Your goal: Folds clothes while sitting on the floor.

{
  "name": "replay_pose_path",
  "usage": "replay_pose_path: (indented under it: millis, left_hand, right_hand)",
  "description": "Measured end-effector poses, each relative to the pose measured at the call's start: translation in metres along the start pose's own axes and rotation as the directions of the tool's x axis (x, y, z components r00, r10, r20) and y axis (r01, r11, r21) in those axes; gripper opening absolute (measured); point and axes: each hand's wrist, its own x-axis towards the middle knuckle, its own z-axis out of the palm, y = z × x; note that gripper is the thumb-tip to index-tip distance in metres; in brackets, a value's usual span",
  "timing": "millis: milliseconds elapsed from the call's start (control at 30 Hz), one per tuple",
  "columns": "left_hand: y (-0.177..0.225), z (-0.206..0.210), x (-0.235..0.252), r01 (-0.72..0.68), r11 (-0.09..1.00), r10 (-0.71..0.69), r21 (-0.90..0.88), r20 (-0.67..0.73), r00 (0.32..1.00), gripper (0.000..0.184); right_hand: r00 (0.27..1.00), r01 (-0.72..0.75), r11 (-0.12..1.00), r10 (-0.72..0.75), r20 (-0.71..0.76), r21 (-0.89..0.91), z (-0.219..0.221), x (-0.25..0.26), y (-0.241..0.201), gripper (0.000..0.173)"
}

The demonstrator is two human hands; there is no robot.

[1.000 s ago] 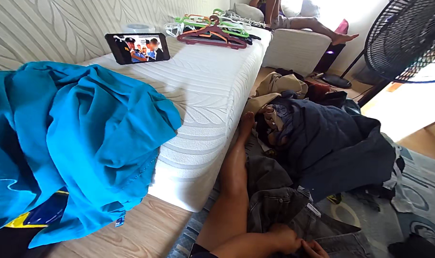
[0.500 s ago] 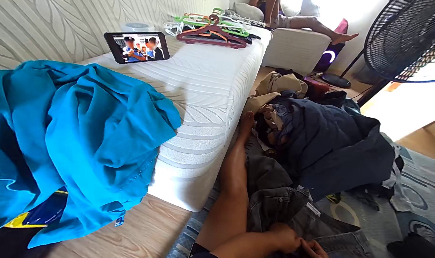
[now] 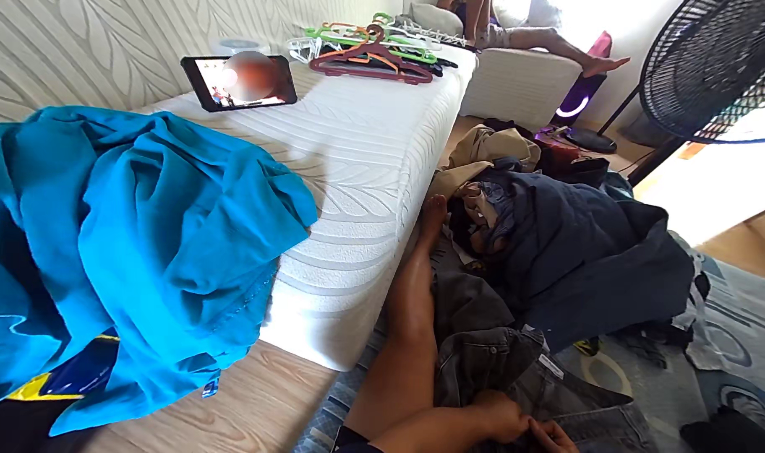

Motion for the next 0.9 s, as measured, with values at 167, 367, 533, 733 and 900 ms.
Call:
replay_pose_path:
  millis: [167, 367, 533, 733, 900]
  left_hand:
    - [-0.004, 0.004, 0.006, -0.014, 1.0, 0.014, 0.006, -0.004, 1.0, 0.041]
    - [0.004, -0.005, -0.006, 0.006, 1.0, -0.006, 0.019, 0.033, 0.999, 0.041]
    - [0.005, -0.005, -0.006, 0.008, 1.0, -0.008, 0.004, 0.037, 0.999, 0.041]
    - [0.003, -0.005, -0.006, 0.016, 0.998, -0.014, -0.056, 0.037, 0.999, 0.04]
    - [-0.001, 0.001, 0.006, 0.027, 0.995, -0.025, -0.095, 0.014, 1.0, 0.041]
  right_hand:
    - [0.999, -0.041, 0.999, 0.042, 0.014, -0.031, -0.001, 0.001, -0.003, 0.01]
    - [1.0, -0.031, 0.999, 0.031, -0.002, -0.033, 0.0, 0.001, -0.001, 0.008]
    - [1.0, -0.031, 0.999, 0.031, -0.005, -0.016, 0.0, 0.001, -0.002, 0.007]
    - [0.999, -0.029, 0.999, 0.03, 0.031, -0.025, -0.002, 0.001, -0.001, 0.007]
    - [0.998, -0.032, 0.997, 0.036, 0.059, -0.063, -0.003, -0.001, -0.003, 0.008]
